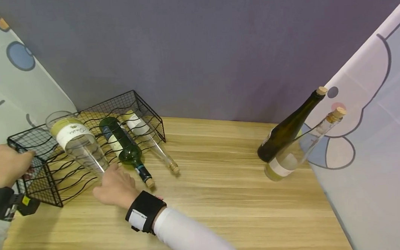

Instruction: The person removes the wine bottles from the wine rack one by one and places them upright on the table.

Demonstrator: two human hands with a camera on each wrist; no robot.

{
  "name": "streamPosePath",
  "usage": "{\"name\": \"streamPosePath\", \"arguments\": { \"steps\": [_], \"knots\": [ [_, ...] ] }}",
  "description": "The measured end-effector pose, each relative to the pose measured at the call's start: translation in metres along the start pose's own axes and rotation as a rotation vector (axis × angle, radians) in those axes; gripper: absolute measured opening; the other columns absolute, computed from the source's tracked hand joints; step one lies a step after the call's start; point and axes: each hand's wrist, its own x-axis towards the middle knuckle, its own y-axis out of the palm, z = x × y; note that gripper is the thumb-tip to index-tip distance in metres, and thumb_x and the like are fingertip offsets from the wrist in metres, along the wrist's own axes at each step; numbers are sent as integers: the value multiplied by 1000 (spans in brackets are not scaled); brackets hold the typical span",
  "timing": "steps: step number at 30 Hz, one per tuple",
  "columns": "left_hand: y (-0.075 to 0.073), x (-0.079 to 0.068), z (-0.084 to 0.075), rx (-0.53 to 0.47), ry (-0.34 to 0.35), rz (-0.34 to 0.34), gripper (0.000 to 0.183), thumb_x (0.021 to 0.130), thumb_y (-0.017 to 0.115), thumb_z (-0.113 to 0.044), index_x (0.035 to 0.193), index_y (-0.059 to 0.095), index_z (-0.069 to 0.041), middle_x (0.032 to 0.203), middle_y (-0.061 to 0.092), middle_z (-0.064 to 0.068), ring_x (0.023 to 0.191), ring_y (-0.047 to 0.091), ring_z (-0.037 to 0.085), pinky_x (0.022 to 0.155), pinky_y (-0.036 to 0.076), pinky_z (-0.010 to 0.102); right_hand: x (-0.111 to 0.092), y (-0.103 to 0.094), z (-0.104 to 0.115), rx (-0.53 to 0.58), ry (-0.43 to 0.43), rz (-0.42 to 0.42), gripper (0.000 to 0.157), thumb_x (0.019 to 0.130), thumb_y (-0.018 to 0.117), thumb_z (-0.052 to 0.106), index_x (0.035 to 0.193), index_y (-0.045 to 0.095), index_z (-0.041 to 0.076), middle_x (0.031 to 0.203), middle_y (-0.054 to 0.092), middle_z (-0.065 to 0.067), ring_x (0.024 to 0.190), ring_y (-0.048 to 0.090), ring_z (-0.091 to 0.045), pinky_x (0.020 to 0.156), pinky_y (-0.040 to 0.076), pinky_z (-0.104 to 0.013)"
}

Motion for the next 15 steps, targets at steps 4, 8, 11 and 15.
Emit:
{"name": "streamPosePath", "arguments": {
  "steps": [4,8,11,15],
  "knots": [
    [1,1,-1,-2,6,2,81,99,34,-32,140,0,30,111,36,55,93,47,62,66,44,59,1,6,0,-151,-7,-73,48,101,43,50,127,51,10,71,60,1,56,56,-13,48,42,-28],
    [1,2,-1,-7,4,7,82,99,33,-32,140,-1,30,114,35,56,95,46,64,68,44,60,3,9,-2,-173,-15,-113,53,101,36,56,118,55,9,68,57,2,49,54,-11,43,41,-24],
    [1,2,-1,-10,1,8,81,99,33,-32,140,-1,30,115,35,56,96,46,64,68,44,60,6,8,-4,-187,-37,-140,55,102,34,57,110,57,8,66,56,1,48,52,-11,41,40,-23],
    [2,1,-2,-11,0,12,81,99,34,-32,139,0,31,110,37,54,91,48,61,65,45,58,10,5,-8,-214,-58,-155,57,102,33,58,97,59,8,65,55,1,49,52,-10,43,39,-24]
  ]
}}
